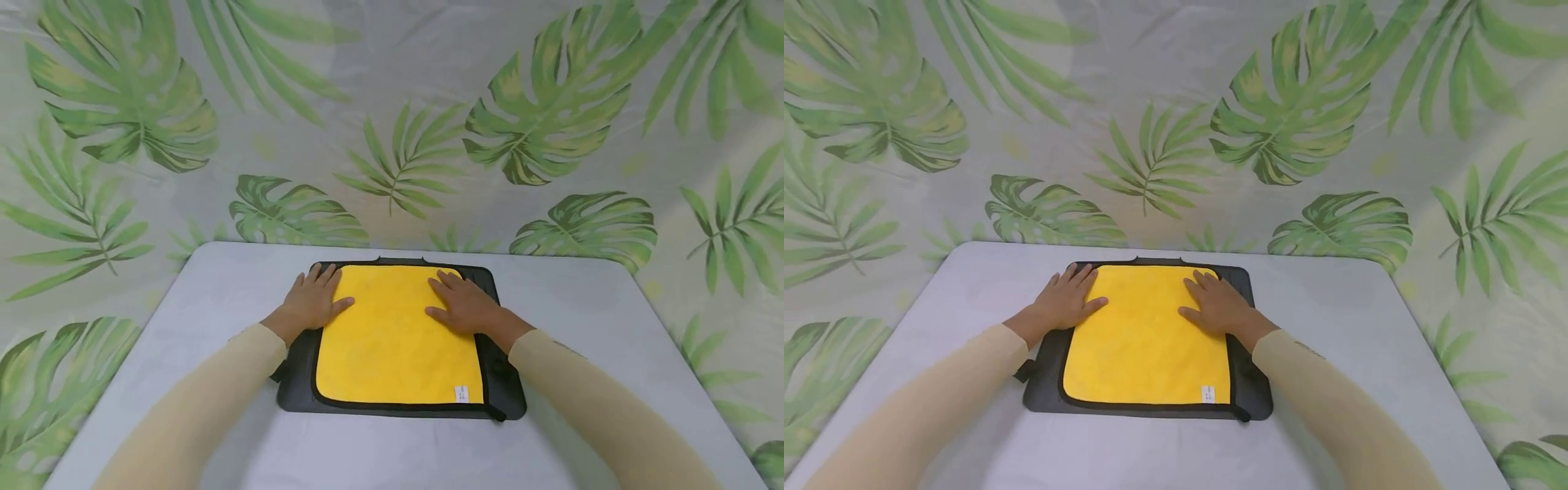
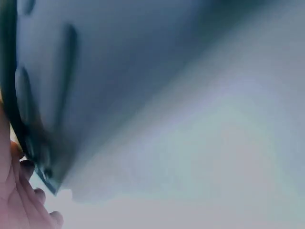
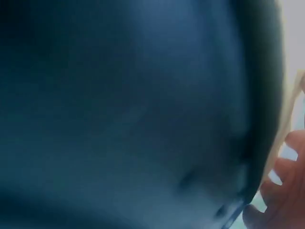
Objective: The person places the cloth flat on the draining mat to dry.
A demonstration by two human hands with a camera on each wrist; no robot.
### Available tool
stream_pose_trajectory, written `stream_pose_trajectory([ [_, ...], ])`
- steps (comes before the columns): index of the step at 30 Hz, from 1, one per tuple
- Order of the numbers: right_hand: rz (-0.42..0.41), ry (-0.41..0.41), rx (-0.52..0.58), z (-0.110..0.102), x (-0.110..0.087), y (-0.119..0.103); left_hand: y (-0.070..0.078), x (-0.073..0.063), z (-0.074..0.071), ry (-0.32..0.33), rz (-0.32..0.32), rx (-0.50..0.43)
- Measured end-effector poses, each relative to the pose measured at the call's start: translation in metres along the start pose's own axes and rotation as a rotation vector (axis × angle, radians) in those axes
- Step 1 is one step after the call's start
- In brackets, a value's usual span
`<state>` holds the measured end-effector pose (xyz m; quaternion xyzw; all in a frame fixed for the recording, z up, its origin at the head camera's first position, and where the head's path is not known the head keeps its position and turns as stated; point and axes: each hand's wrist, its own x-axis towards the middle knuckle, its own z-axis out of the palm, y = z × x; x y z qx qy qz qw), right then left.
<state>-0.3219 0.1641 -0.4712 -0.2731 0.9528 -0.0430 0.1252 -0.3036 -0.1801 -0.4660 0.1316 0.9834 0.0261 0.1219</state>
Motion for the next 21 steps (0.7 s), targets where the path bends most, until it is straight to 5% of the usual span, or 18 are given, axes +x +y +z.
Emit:
stream_pose_trajectory([
  [5,0.053,0.055,-0.025,0.003,-0.017,0.012,-0.007,-0.013,0.000,0.034,-0.014,0.023],
  [11,-0.133,0.110,-0.010,0.019,-0.056,-0.016,0.029,-0.046,0.020,0.062,0.230,-0.036],
  [15,-0.196,0.016,-0.020,0.025,-0.086,-0.035,0.049,-0.070,0.034,0.012,0.335,-0.042],
  [21,-0.107,-0.121,-0.037,0.008,-0.117,-0.034,0.038,-0.094,0.037,-0.006,0.299,0.003],
])
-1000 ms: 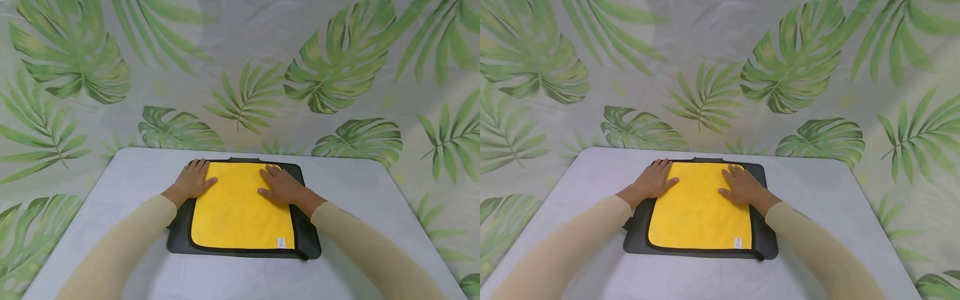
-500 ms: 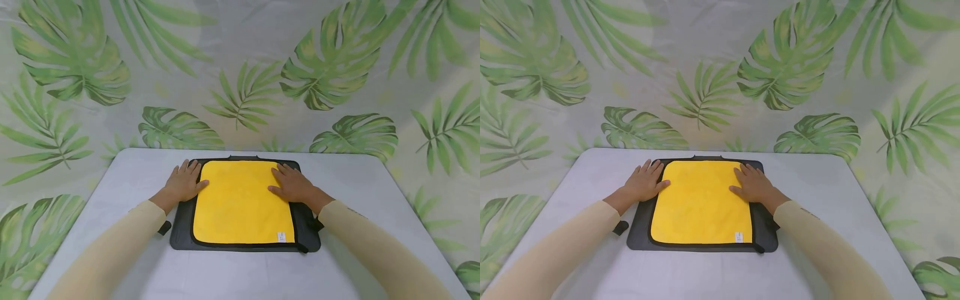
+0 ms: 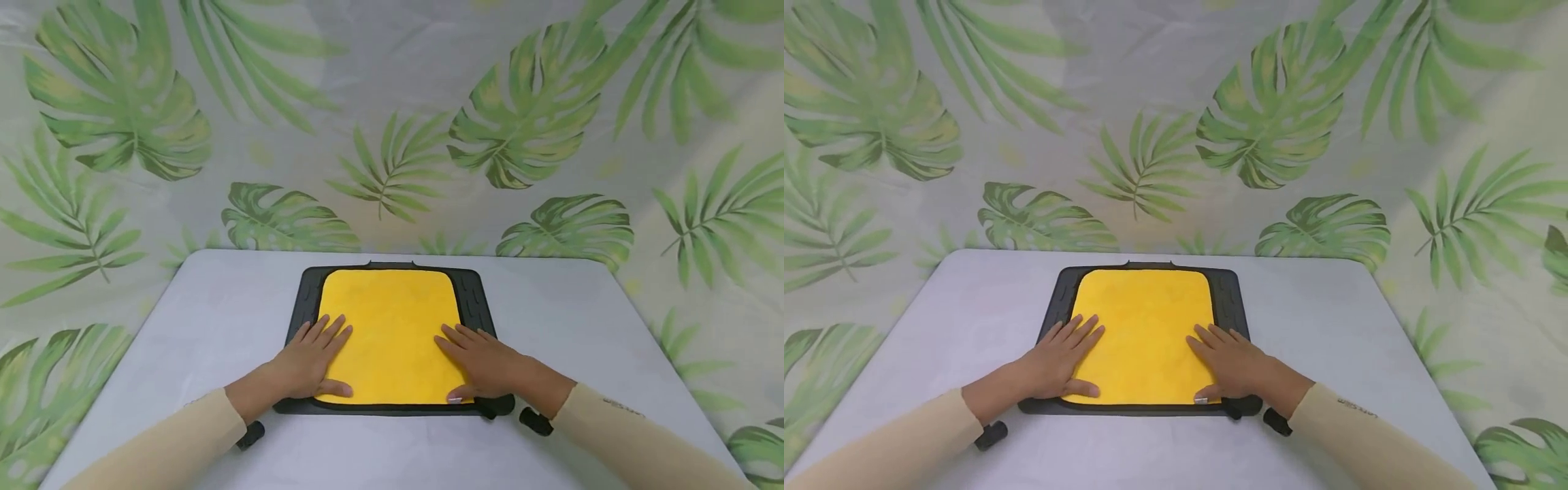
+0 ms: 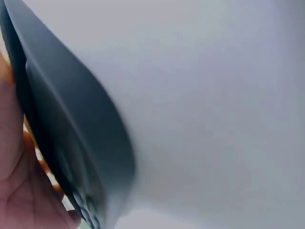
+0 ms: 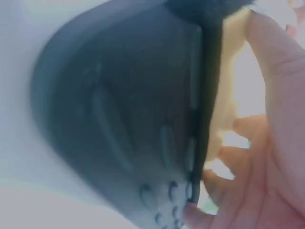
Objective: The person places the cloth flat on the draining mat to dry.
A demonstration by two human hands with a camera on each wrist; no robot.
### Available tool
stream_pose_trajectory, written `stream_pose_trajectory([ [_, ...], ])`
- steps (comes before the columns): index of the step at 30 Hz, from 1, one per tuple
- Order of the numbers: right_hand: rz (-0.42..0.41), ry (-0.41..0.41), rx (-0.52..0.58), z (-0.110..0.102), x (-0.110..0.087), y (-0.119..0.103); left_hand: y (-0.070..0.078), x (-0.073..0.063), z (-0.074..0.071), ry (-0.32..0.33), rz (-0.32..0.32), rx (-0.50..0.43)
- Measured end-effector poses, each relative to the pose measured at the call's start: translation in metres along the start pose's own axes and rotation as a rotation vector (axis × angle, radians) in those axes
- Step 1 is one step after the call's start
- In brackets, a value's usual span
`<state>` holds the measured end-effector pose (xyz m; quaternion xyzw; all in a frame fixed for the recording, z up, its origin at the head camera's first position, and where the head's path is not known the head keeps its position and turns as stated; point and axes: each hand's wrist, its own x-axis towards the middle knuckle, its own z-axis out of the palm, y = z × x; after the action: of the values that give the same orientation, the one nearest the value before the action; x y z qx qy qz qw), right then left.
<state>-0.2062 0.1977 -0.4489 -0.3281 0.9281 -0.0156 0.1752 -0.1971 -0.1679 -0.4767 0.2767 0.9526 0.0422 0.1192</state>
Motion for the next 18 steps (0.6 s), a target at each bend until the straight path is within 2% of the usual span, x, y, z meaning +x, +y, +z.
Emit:
stream_pose_trajectory([
  [3,0.035,-0.041,0.023,-0.004,-0.011,0.006,-0.008,-0.011,-0.003,-0.015,-0.009,-0.035],
  [7,0.070,-0.056,0.065,-0.004,-0.023,0.014,-0.017,-0.022,-0.008,-0.022,-0.024,-0.077],
  [10,0.089,-0.044,0.081,-0.002,-0.030,0.019,-0.023,-0.029,-0.009,-0.025,-0.044,-0.084],
  [18,0.124,0.017,0.039,0.007,-0.043,0.028,-0.032,-0.041,-0.009,-0.035,-0.101,-0.119],
])
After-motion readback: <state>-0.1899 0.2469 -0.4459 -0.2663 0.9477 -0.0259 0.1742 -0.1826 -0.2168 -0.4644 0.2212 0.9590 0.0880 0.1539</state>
